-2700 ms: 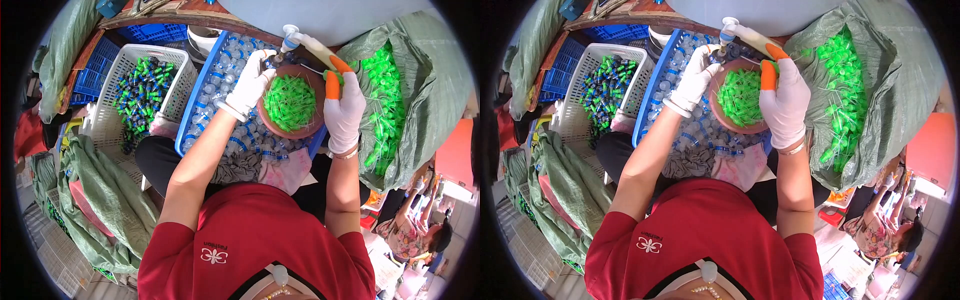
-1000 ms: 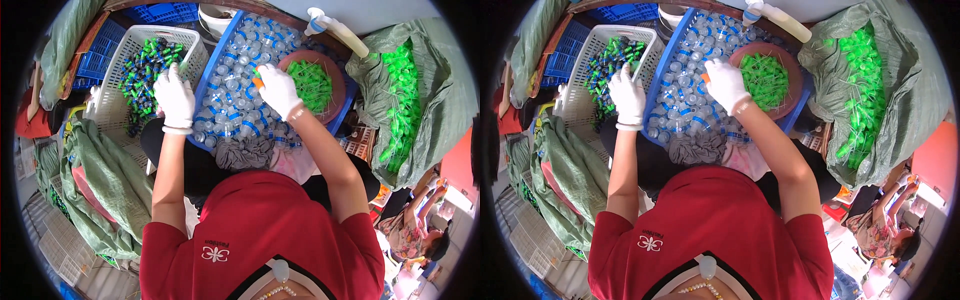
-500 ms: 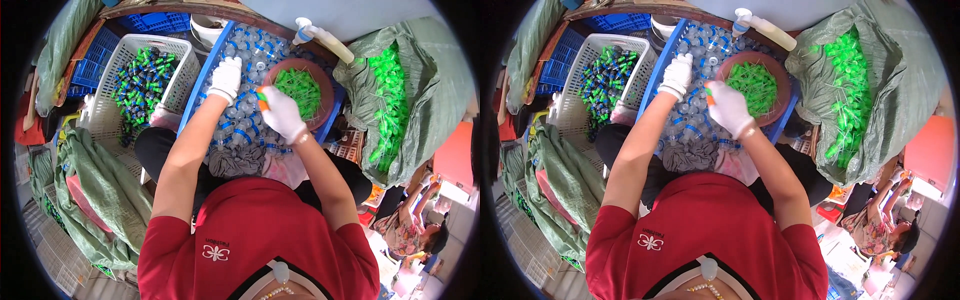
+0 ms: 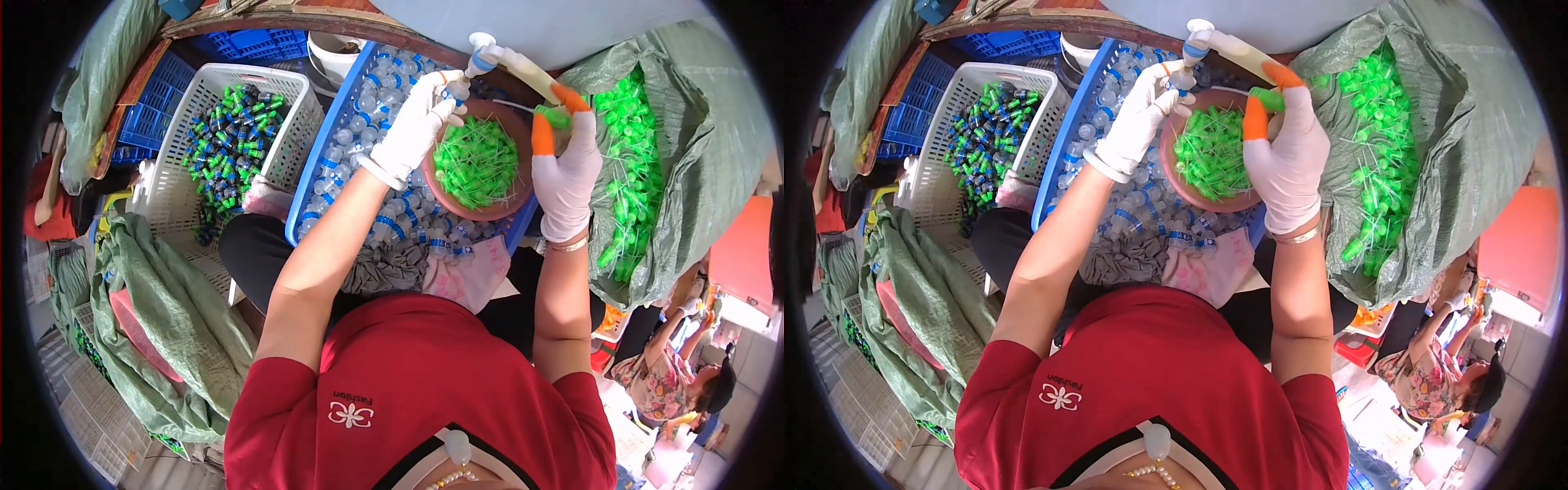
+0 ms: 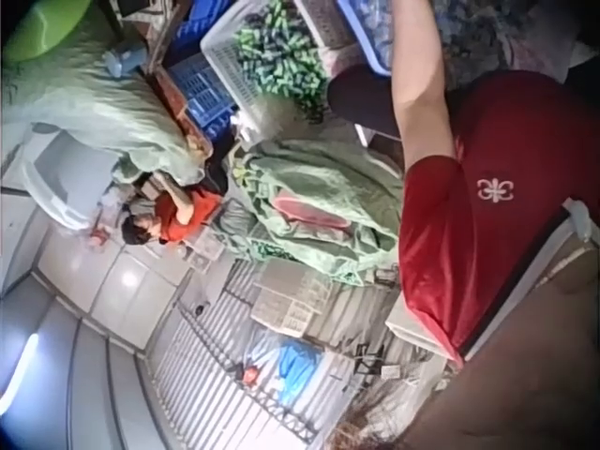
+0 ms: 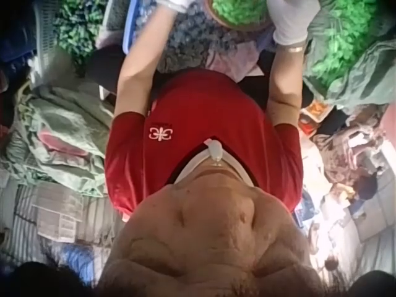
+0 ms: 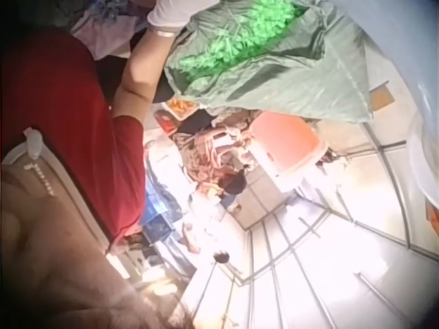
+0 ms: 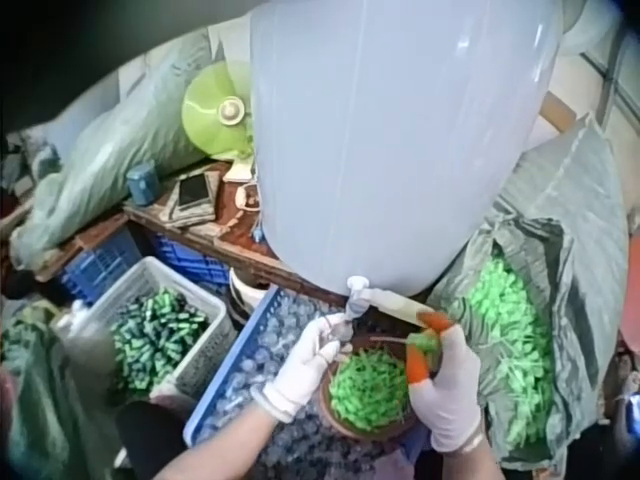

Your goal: Assembling small plastic items with green feathers by attaching orange caps.

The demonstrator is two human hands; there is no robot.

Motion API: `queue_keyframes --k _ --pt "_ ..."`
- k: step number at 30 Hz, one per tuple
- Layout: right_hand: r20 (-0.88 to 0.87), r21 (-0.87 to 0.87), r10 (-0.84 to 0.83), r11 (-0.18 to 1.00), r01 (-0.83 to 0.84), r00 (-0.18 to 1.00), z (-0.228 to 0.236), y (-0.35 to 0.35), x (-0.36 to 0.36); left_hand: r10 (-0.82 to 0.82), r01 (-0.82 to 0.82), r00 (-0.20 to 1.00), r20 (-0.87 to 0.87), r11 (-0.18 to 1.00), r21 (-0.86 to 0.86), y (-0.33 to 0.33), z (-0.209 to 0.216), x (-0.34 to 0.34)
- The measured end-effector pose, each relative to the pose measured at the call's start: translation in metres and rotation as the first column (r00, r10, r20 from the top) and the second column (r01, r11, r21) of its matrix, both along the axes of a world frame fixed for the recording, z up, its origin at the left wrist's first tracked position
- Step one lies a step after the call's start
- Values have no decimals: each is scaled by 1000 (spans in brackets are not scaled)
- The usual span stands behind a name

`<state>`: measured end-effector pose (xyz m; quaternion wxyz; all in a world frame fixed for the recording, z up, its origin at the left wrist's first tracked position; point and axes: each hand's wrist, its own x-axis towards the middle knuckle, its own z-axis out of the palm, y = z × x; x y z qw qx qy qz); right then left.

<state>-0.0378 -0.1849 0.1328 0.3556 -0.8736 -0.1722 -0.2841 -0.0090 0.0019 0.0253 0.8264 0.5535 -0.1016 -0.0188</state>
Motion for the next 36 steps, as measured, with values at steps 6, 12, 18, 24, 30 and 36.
queue_keyframes --k 6,12,18,24,30,36 --pt "-25 -48 -12 999 11 1000 -10 -5 8 60 -58 996 66 998 -29 -7 -4 2" --pt "-21 -68 -19 998 18 1000 -12 -4 9 54 -55 996 69 999 0 -5 -6 5" --pt "-34 -99 -41 994 37 999 -11 -4 8 84 -83 994 69 996 -15 -8 -5 3" --pt "-23 -143 -61 988 57 998 -11 -5 9 86 -85 994 66 996 -9 -8 -5 4" --pt "-4 -106 -23 994 22 1000 -11 -5 9 75 -75 996 47 997 7 -7 -6 7" --pt "123 -14 71 997 -70 990 -15 -3 3 99 -111 991 91 985 132 -2 -20 3"
